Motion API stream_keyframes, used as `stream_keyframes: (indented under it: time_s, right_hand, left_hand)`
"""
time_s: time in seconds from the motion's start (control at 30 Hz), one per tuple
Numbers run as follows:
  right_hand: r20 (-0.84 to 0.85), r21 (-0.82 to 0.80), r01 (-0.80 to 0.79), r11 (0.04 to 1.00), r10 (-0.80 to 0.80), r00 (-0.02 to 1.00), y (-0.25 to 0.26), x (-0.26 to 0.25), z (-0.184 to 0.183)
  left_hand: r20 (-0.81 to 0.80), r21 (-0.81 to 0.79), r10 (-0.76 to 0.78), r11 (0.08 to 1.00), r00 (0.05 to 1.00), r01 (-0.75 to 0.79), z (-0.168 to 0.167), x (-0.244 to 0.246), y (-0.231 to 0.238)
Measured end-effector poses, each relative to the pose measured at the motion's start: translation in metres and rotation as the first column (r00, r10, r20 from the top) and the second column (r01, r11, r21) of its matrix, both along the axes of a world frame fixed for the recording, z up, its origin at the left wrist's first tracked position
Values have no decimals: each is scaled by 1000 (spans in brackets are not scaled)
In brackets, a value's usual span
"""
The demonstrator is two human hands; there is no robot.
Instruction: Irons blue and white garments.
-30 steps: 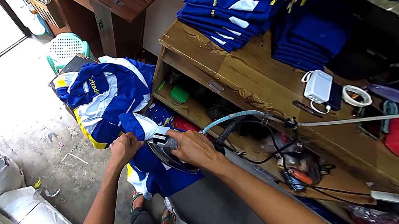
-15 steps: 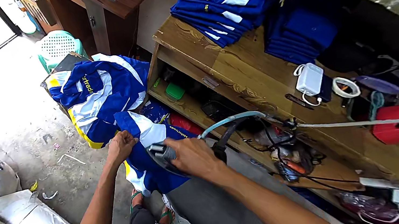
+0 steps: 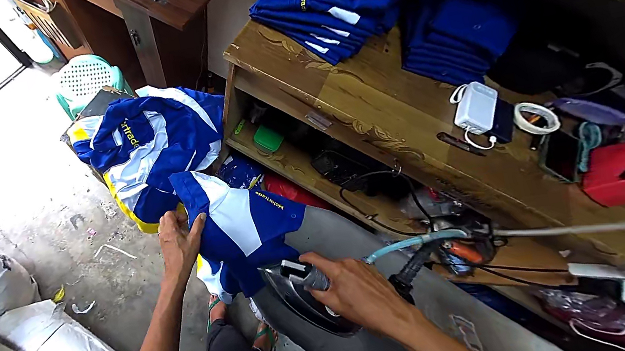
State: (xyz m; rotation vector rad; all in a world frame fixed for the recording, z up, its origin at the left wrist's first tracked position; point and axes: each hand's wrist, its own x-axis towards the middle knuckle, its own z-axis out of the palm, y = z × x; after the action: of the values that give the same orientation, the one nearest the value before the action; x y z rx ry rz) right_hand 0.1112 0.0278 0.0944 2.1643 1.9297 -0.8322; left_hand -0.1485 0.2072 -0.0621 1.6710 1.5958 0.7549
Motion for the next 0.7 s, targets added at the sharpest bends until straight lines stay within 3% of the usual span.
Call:
stream_keyframes:
  time_s: [0.07, 0.17, 0.23, 0.43, 0.57, 0.7]
  right_hand:
    - [-14, 91, 20, 996, -19, 1000, 12, -2, 5]
    - [-1, 133, -17, 991, 17, 1000, 51, -13, 9]
    - [11, 106, -68, 992, 68, 998, 82, -23, 7]
    - [89, 40, -196, 980, 192, 977, 152, -59, -11]
    - [102, 7, -235, 972, 233, 967, 150, -64, -13]
    - [61, -49, -316, 947, 319, 946, 105, -50, -12]
  left_hand:
    - [-77, -31, 82, 996, 994, -85, 4, -3, -15]
    - [-175, -233, 18, 971, 984, -59, 11, -5, -35]
    - [-115, -320, -35, 947, 993, -4, 5, -2, -40]
    - [201, -321, 11, 946, 980, 55, -14, -12, -35]
    - [252, -336, 18, 939, 968, 71, -20, -17, -33]
    - [321, -289, 7, 953, 947, 91, -27, -18, -31]
